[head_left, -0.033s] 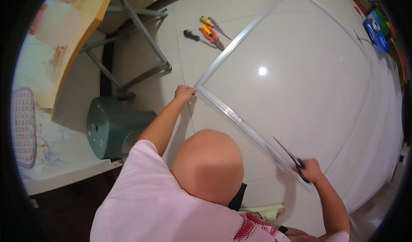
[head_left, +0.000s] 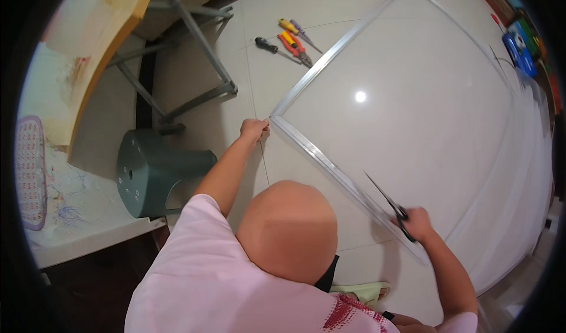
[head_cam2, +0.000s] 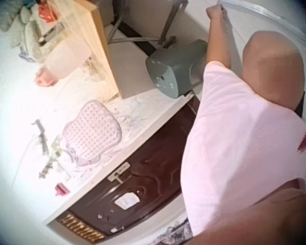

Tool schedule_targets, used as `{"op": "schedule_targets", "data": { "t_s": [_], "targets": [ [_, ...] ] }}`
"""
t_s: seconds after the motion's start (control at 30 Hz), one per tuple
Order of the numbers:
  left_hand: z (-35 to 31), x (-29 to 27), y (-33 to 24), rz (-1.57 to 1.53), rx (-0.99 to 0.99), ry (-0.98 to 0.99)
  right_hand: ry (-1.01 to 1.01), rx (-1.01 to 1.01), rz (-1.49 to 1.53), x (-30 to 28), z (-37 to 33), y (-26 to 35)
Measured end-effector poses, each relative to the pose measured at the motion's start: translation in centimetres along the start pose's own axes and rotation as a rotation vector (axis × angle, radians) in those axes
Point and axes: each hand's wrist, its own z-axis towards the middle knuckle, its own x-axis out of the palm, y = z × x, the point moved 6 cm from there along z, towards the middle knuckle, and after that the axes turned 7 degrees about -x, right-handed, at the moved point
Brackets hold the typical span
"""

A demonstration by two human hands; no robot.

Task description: The person assembles a screen door by hand, pressing plastic strips into a metal frame to secure a mesh screen and cutting the excess plastic strip with scissors.

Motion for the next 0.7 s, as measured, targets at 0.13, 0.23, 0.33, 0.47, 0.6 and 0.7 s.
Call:
{"op": "schedule_targets", "data": {
  "t_s": [0.13, 0.23, 0.33, 0.47, 0.6, 0.7],
  "targets": [
    [0.5, 3.0, 2.8, -0.621, -0.295, 0.173, -0.085, 0.047, 0.163, 0.2, 12.1, 11.9],
    [1.5, 2.9, 3.1, -0.669, -0.203, -0.055, -0.089, 0.079, 0.180, 0.7, 15.6, 17.6],
    [3.0, 0.4, 2.3, -0.569, -0.017, -0.280, -0.121, 0.110, 0.161, 1.0, 16.8, 19.6],
    [3.6, 0.4, 2.1, -0.457, -0.061, -0.318, -0.177, 0.189, 0.085, 0.9, 17.6, 18.8],
    [2.9, 1.3, 2.3, -0.554, -0.096, -0.244, -0.219, 0.284, -0.008, 2.1, 17.5, 16.4],
    [2.8, 1.6, 2.9, -0.641, -0.080, -0.188, -0.215, 0.300, -0.017, 3.6, 16.9, 15.1]
  ]
}}
